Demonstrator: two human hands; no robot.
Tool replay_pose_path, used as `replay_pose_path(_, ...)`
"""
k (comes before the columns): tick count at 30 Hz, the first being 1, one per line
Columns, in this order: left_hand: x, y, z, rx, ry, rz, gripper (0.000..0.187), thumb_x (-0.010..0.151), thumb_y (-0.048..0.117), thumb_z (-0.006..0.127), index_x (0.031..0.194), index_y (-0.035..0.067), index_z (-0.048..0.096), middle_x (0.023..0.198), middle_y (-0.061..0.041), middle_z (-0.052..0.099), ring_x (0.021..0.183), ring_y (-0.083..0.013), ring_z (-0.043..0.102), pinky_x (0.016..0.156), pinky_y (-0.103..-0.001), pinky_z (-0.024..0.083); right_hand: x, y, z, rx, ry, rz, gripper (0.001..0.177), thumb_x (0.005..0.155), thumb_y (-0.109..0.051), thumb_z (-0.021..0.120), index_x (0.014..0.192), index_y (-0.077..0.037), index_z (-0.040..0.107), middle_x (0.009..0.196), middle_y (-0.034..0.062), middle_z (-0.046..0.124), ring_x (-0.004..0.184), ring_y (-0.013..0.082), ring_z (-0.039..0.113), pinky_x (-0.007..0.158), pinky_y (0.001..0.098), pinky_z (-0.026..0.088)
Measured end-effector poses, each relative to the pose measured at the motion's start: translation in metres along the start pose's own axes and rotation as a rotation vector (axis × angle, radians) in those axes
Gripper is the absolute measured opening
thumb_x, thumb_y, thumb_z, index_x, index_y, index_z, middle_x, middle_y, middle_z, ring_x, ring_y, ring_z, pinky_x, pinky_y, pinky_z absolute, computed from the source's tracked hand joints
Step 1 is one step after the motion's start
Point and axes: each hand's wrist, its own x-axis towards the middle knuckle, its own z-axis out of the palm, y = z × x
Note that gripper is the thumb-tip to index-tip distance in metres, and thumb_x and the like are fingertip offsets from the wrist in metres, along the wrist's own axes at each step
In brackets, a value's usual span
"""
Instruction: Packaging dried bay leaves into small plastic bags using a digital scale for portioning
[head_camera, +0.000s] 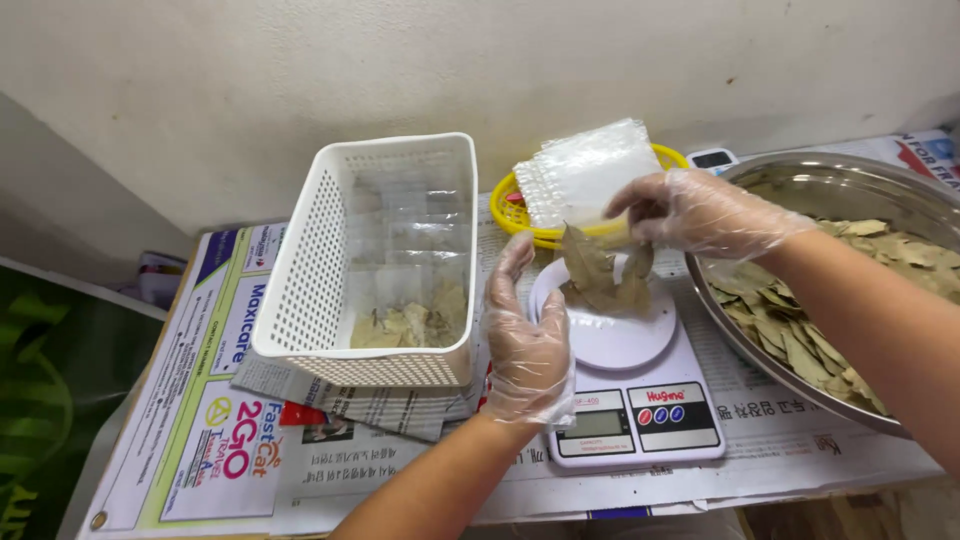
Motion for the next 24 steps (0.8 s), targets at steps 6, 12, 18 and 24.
replay_pose_path(6, 0.000, -0.003, -0.011, 0.316, -0.131, 0.170, 0.072, 0.077, -0.002, 0.075, 0.143, 0.020, 0.056, 0.142, -0.010, 0.049, 0.143, -0.0428, 0.042, 0.118, -0.056, 0.037, 0.013, 0.000, 0.050, -0.218, -0.009, 0.060, 0.045, 0.081, -0.017, 0.079, 0.122, -0.035, 0.075, 0.098, 0.0003, 0.081, 0.102, 0.0236, 0.075, 0.088, 0.0376, 0.060)
replay_pose_path(12, -0.004, -0.007, -0.017, 0.302, -0.130, 0.228, 0.075, 0.079, 0.003, 0.074, 0.148, 0.018, 0.048, 0.144, -0.018, 0.044, 0.145, -0.0467, 0.038, 0.118, -0.060, 0.033, -0.006, -0.027, 0.037, -0.626, -0.011, 0.225, 0.039, 0.090, -0.057, 0.066, 0.126, -0.042, 0.065, 0.098, 0.0052, 0.078, 0.100, 0.0290, 0.076, 0.084, 0.0473, 0.063)
replay_pose_path(18, -0.002, 0.010, -0.021, 0.328, -0.182, 0.194, 0.098, 0.069, 0.028, 0.089, 0.151, 0.018, 0.037, 0.149, -0.018, 0.042, 0.149, -0.0444, 0.035, 0.119, -0.060, 0.036, -0.009, -0.023, 0.015, -0.507, -0.006, 0.246, 0.055, 0.101, -0.062, 0.052, 0.091, -0.016, 0.080, 0.086, 0.0163, 0.079, 0.099, 0.0349, 0.076, 0.090, 0.0501, 0.059)
replay_pose_path(24, -0.004, -0.001, -0.028, 0.227, -0.253, 0.271, 0.109, 0.069, 0.046, 0.089, 0.159, 0.027, 0.030, 0.158, -0.021, 0.031, 0.154, -0.0503, 0.026, 0.122, -0.066, 0.027, -0.006, -0.030, 0.018, -0.522, -0.063, 0.180, 0.072, 0.101, -0.066, 0.038, 0.095, -0.009, 0.081, 0.097, 0.0251, 0.077, 0.115, 0.0416, 0.068, 0.103, 0.0519, 0.051)
